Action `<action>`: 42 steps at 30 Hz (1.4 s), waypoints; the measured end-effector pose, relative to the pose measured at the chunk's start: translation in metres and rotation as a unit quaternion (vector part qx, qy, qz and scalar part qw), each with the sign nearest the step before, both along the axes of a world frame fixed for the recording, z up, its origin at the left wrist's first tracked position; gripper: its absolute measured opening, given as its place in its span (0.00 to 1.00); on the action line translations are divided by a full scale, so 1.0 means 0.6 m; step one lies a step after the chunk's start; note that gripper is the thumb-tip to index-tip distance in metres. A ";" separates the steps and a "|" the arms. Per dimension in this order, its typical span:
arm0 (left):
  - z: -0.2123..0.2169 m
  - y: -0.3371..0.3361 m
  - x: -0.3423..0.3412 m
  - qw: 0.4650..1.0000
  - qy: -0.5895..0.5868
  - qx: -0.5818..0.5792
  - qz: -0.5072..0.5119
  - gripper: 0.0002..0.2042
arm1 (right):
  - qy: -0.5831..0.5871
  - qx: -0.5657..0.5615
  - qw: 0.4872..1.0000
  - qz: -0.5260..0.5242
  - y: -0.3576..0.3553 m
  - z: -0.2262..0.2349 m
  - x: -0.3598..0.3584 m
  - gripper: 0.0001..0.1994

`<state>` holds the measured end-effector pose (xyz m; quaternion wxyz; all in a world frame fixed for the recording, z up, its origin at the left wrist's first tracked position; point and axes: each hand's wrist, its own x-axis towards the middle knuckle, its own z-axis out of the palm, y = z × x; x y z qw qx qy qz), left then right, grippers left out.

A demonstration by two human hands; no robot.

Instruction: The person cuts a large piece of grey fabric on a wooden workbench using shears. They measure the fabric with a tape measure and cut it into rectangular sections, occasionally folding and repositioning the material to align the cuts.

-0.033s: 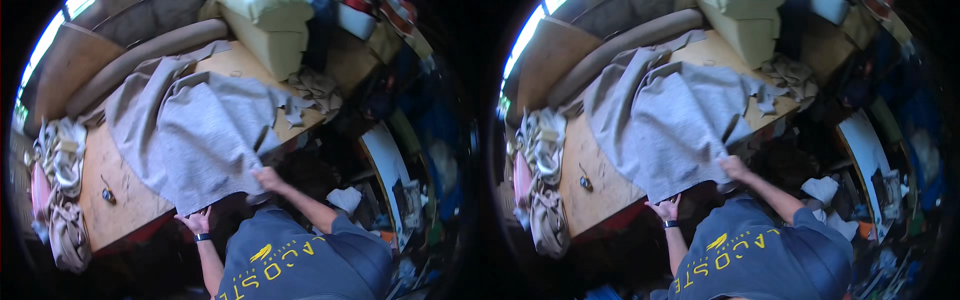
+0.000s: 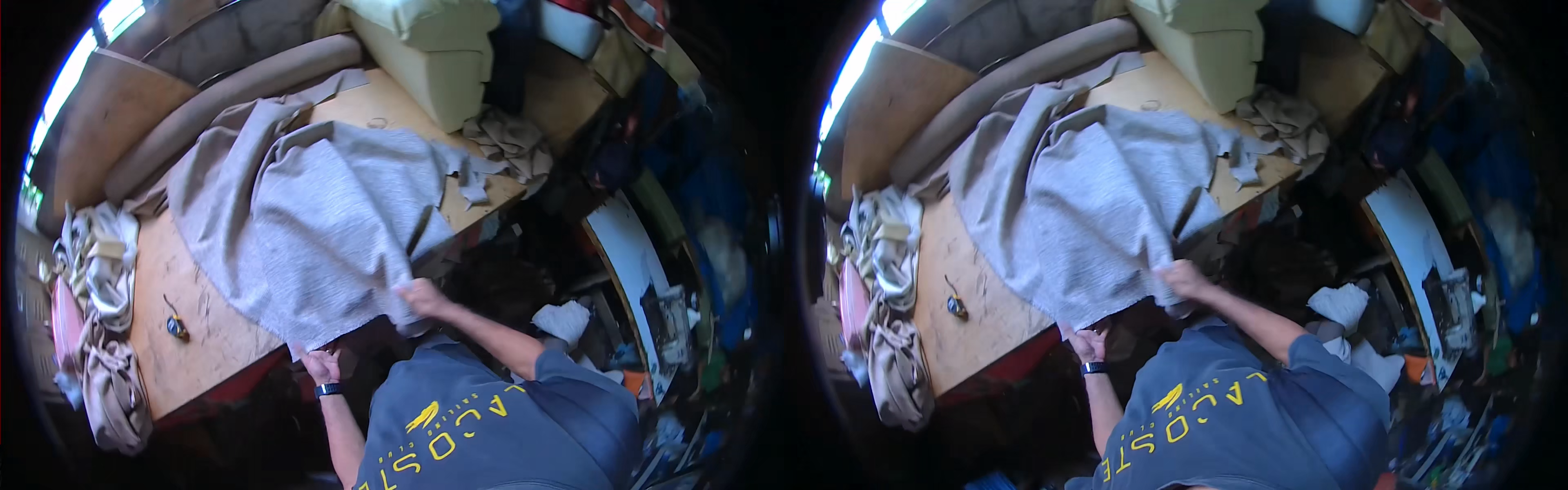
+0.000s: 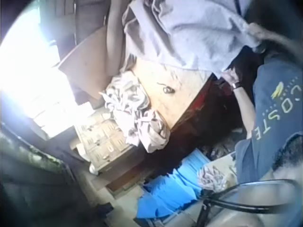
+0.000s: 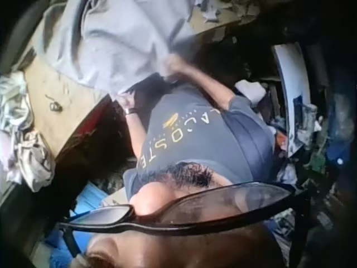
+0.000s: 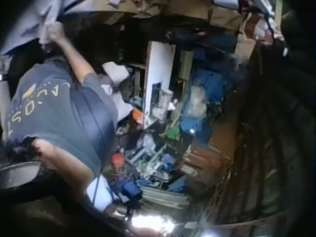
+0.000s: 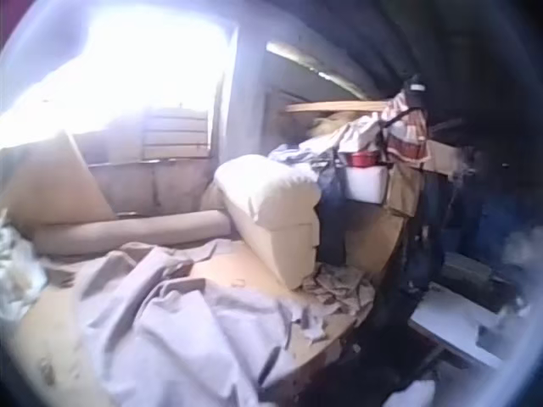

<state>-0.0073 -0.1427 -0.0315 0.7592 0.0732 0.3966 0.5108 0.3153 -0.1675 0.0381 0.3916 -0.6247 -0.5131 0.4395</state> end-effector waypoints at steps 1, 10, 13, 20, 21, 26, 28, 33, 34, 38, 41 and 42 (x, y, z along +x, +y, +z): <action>-0.087 0.022 -0.039 0.984 0.175 0.030 0.020 0.36 | 0.053 0.007 0.997 0.047 0.014 0.020 -0.052 0.21; 0.162 0.065 -0.562 0.922 0.293 0.086 0.236 0.26 | 0.066 0.061 0.840 0.535 -0.063 0.045 -0.321 0.27; 0.220 0.024 -0.669 0.894 0.376 0.056 0.235 0.30 | -0.035 -0.043 0.828 0.559 -0.059 -0.011 -0.293 0.23; 0.083 -0.043 -0.682 0.888 0.383 0.010 0.255 0.26 | -0.073 -0.073 0.979 0.174 -0.033 -0.070 -0.064 0.17; 0.069 -0.043 -0.679 0.887 0.368 0.021 0.278 0.26 | -0.087 -0.055 0.988 0.119 -0.018 -0.060 -0.036 0.16; 0.137 0.012 -0.626 0.831 0.486 0.025 0.268 0.25 | -0.125 -0.040 0.989 -0.065 0.081 -0.042 0.073 0.14; 0.173 0.020 -0.645 0.814 0.504 0.037 0.286 0.25 | -0.080 -0.043 0.994 -0.058 0.154 -0.049 0.072 0.15; 0.314 0.047 -0.602 0.777 0.568 0.062 0.266 0.26 | 0.031 -0.006 0.999 -0.024 0.368 -0.063 0.015 0.14; 0.345 0.043 -0.599 0.772 0.585 0.051 0.242 0.25 | 0.057 -0.028 0.998 -0.009 0.420 -0.068 -0.008 0.15; 0.475 0.035 -0.575 0.747 0.630 0.053 0.206 0.22 | -0.012 0.014 0.999 0.043 0.560 -0.028 -0.125 0.24; 0.531 0.045 -0.573 0.757 0.616 0.077 0.206 0.23 | -0.179 0.007 0.958 0.226 0.601 -0.053 -0.214 0.34; 0.542 0.054 -0.574 0.747 0.623 0.076 0.219 0.22 | -0.247 0.008 0.922 0.297 0.596 -0.059 -0.241 0.36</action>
